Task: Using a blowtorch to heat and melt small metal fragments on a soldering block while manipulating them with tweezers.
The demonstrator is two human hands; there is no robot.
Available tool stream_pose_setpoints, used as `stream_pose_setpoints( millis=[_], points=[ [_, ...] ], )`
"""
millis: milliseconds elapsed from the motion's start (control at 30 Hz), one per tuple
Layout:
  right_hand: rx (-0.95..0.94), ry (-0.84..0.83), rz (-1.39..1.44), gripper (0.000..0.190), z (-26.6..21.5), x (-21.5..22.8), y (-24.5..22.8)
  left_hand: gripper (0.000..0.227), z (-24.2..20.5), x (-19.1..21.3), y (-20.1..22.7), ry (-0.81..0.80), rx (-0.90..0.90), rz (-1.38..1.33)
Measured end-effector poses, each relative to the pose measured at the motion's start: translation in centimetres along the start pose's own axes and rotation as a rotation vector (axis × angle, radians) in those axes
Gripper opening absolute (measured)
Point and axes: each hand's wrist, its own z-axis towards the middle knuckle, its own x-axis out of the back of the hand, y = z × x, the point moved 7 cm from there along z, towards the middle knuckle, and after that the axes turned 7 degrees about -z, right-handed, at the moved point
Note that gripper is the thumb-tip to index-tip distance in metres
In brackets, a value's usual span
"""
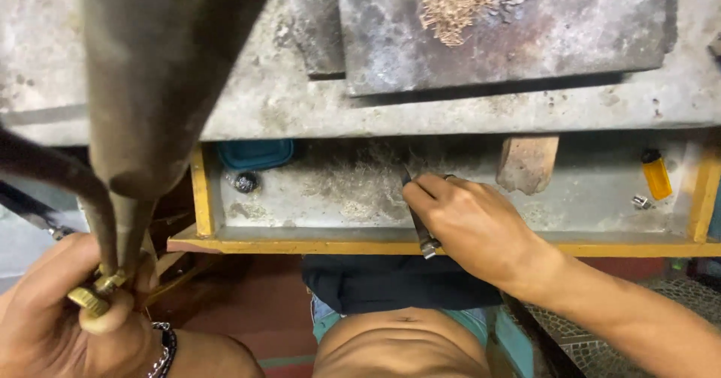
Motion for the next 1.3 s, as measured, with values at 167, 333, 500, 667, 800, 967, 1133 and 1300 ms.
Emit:
stream_pose_setpoints(
  millis=[167, 333, 500, 667, 800, 967, 1133, 1300],
  points=[
    [-0.007, -0.034, -0.072, 0.035, 2.3, -0.2, 0.2, 0.049, 0.3, 0.6, 0.5, -0.017, 0.000, 0.046],
    [-0.005, -0.065, -0.109, 0.026, 3.5, -0.7, 0.6, 0.041, 0.8, 0.4, 1.5, -0.042, 0.022, 0.076],
    [-0.003, -0.089, -0.133, 0.023, 4.3, -0.3, 0.5, 0.020, 0.8, 0.8, 0.8, -0.065, 0.007, 0.032],
    [0.004, -0.128, -0.129, 0.025, 4.7, -0.1, 0.5, 0.040, 0.7, 0.9, 0.4, -0.045, -0.014, 0.032],
    [0.041, -0.022, -0.012, 0.041, 3.3, 1.1, 0.3, 0.050, 0.4, 1.2, 0.4, -0.034, -0.017, 0.030],
    [0.094, 0.441, 0.208, 0.012, -2.1, 10.7, -2.6, 0.032, 0.4, 1.1, 0.6, -0.010, 0.025, 0.096],
    [-0.477, 0.620, 0.564, 0.025, -7.6, 11.9, 5.3, 0.034, 0.9, -0.2, 1.4, -0.039, 0.013, 0.067],
    [-0.529, 0.805, 0.823, 0.033, -12.7, 6.3, 15.2, 0.028, 1.3, -0.7, 2.6, -0.101, 0.090, 0.107]
  ],
)
